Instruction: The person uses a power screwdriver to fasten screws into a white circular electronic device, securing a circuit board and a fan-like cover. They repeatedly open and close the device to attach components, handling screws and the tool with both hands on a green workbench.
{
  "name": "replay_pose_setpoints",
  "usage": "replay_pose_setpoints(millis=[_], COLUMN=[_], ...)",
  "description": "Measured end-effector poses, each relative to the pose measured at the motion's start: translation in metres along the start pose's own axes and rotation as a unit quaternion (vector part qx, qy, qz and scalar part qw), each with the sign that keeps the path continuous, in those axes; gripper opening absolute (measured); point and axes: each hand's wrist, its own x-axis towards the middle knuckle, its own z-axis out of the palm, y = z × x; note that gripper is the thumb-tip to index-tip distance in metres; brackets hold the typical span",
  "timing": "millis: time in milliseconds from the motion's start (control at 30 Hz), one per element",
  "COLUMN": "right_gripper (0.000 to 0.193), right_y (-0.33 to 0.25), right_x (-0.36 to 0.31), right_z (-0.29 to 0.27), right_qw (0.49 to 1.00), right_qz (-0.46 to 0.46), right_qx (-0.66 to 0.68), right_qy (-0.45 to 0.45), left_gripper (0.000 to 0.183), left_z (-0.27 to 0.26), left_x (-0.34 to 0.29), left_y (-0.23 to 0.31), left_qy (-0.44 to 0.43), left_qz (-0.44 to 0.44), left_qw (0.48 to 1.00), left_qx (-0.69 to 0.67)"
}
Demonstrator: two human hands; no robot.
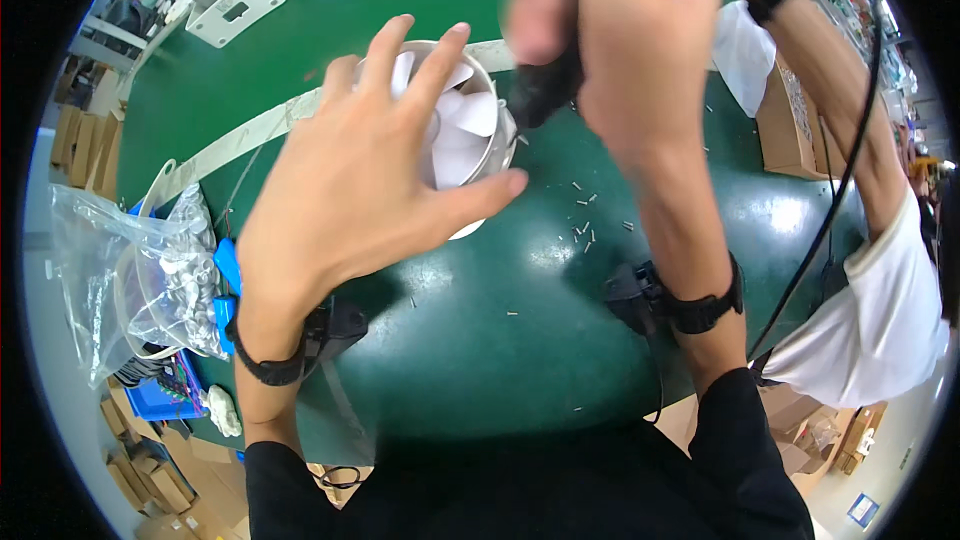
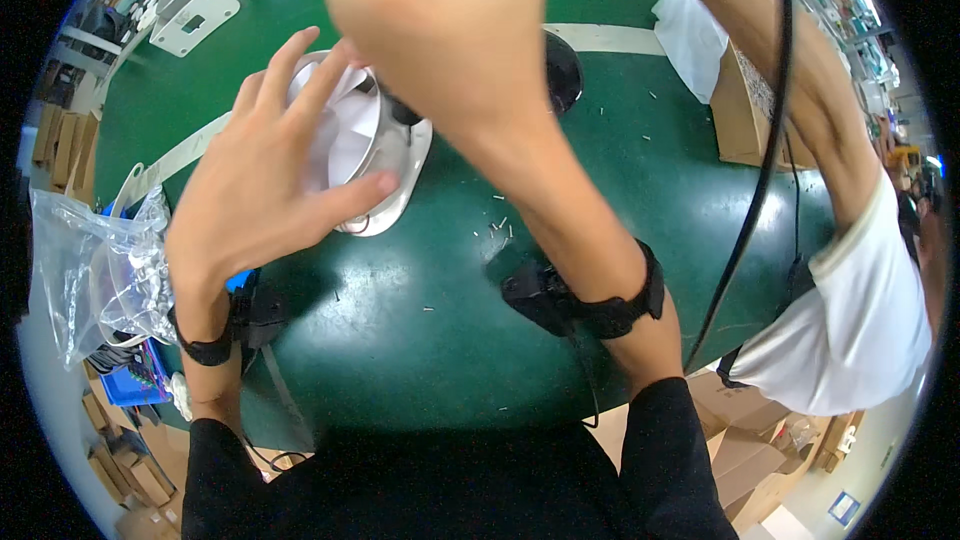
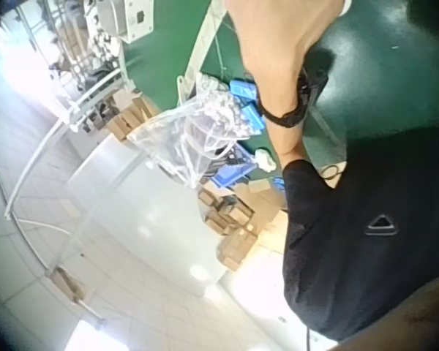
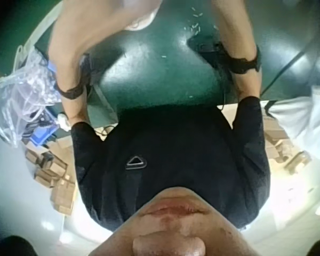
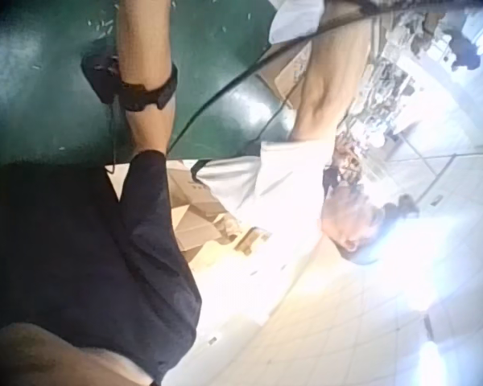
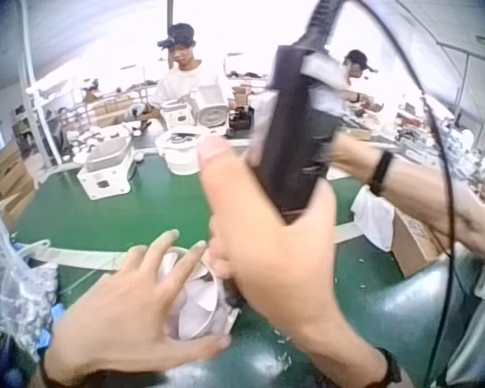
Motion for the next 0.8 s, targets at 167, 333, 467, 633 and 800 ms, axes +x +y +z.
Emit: replay_pose_setpoints(millis=[167,333,467,633,800], right_gripper=[0.019,0.02,0.021,0.022,0.023], right_y=[-0.003,-0.002,0.009,0.007,0.006], right_x=[0.0,-0.018,-0.021,-0.025,-0.026], right_z=[-0.018,-0.016,-0.012,-0.013,-0.014], right_qw=[0.994,0.995,0.994,0.995,0.995], right_qz=[-0.014,0.032,0.037,0.038,0.04], right_qx=[0.026,0.012,0.005,0.0,-0.001], right_qy=[-0.106,-0.098,-0.099,-0.094,-0.091], left_gripper=[0.106,0.103,0.096,0.09,0.078], left_z=[-0.04,-0.018,-0.018,-0.018,-0.016], left_x=[-0.001,-0.005,-0.004,-0.002,-0.003], left_y=[-0.017,-0.015,-0.017,-0.015,-0.015], left_qy=[-0.163,-0.07,-0.074,-0.082,-0.059], left_qz=[-0.057,-0.065,-0.046,-0.056,-0.049], left_qw=[0.982,0.995,0.995,0.993,0.996], left_qx=[-0.082,-0.036,-0.055,-0.059,-0.051])
